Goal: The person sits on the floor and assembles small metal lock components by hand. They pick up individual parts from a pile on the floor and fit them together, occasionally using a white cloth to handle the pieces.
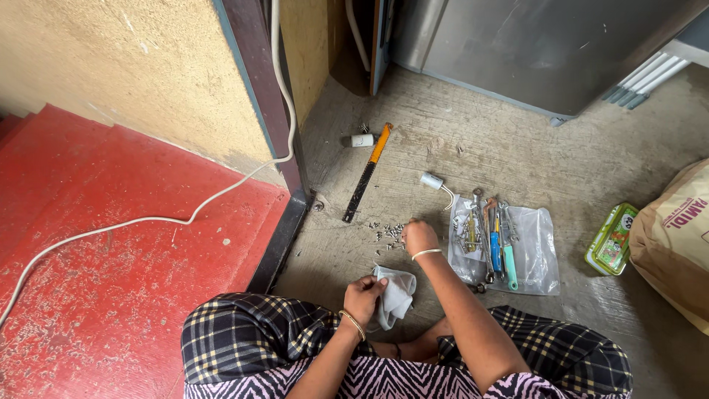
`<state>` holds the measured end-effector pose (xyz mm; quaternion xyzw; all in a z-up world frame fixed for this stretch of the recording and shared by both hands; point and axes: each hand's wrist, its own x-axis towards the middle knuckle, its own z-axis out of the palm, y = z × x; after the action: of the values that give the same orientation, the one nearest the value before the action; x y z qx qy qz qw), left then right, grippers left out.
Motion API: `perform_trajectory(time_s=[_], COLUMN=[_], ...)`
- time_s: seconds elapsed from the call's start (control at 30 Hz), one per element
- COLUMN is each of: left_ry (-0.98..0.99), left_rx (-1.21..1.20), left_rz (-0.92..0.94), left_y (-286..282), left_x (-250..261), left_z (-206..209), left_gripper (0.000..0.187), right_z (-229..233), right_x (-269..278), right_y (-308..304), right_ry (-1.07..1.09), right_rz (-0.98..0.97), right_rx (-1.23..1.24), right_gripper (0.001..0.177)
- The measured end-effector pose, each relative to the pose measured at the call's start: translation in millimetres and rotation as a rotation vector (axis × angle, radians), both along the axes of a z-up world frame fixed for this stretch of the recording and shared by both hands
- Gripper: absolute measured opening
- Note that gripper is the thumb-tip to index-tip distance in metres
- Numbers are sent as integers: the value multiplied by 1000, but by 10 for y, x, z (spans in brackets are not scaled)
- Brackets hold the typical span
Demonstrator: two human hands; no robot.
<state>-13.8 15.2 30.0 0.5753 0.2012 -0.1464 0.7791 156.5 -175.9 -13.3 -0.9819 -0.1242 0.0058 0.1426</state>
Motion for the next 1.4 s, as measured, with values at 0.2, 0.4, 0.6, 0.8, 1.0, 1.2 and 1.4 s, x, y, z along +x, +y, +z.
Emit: perform_trajectory(time_s=[0.2,0.4,0.6,0.8,1.0,1.2,1.4], left_ry=[37,47,35,-173,-354,-324,-336], left_rx=[-169,-124,-290,-20,324,438,431], left_rz=[97,173,42,25,83,83,76], left_y=[43,13,-81,1,-35,-63,-77], left_x=[93,88,81,11,14,-44,-28], left_z=[98,-101,-200,20,113,305,323], left_gripper=[14,16,20,22,21,19,21], right_z=[211,993,1333,1374,1334,1222,1086], right_x=[-306,-958,-1472,-1599,-1622,-1501,-1455], right_y=[99,411,546,586,658,604,499], right_ry=[-295,-95,-91,-164,-307,-167,51], right_rz=[30,-54,-13,-70,38,-57,-162], right_rx=[7,622,736,666,464,723,890], right_gripper=[2,7,13,13,9,11,11])
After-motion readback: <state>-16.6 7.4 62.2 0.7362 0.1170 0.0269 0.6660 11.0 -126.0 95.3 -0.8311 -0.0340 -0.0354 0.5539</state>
